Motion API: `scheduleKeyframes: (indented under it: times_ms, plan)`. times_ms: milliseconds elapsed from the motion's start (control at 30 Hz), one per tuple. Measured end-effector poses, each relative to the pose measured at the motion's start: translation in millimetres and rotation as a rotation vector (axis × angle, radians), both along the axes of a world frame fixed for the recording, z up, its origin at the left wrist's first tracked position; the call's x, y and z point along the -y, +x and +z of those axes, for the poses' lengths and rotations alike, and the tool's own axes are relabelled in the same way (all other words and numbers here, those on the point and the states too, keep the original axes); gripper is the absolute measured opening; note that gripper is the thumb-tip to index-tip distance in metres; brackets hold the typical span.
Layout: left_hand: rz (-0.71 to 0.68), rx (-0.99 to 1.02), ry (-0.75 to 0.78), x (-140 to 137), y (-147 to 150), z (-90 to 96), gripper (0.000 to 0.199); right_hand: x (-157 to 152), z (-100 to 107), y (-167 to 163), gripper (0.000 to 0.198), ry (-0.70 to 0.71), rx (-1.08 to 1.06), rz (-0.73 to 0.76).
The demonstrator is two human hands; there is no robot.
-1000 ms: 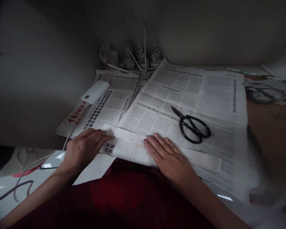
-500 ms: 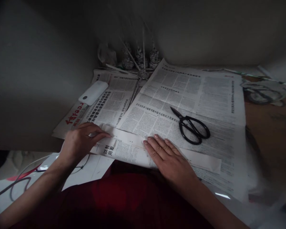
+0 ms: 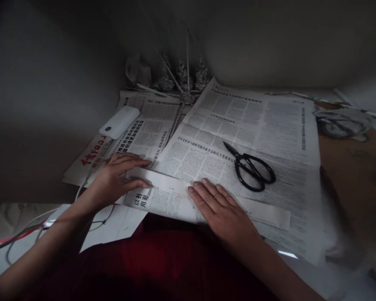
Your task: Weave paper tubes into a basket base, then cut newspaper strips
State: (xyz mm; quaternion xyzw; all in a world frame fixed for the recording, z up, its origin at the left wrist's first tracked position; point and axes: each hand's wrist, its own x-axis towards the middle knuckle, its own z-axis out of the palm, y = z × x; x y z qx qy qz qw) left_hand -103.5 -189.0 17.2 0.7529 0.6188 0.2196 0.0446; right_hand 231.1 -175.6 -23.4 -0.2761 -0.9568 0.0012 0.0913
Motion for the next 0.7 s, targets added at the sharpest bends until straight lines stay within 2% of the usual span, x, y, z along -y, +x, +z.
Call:
scheduleKeyframes:
  times_ms: [100, 200, 300, 400, 700]
  plan:
    - [-0.022, 0.045, -0.048, -1.8, 0.4, -0.3, 0.032, 0.3, 1.8, -0.3, 0.075, -0.007, 0.003, 0.003]
    - [0.07, 0.056, -0.066, -1.8, -2.2, -1.4, 0.023, 0.4, 2.8, -0.5, 0.075, -0.02, -0.002, -0.007]
    - [0.204, 0.009, -0.047, -0.3, -4.4, -2.8, 0.026, 0.4, 2.9, -0.3, 0.076, -0.038, -0.004, -0.012]
    - [0.272, -0.038, -0.037, 1.9, -2.3, -3.0, 0.032, 0.3, 2.9, -0.1, 0.075, -0.039, 0.004, -0.009]
    - [0.291, -0.036, -0.07, 1.1, 3.7, -3.3, 0.036, -0.3, 1.9, -0.8, 0.076, -0.03, 0.01, -0.008]
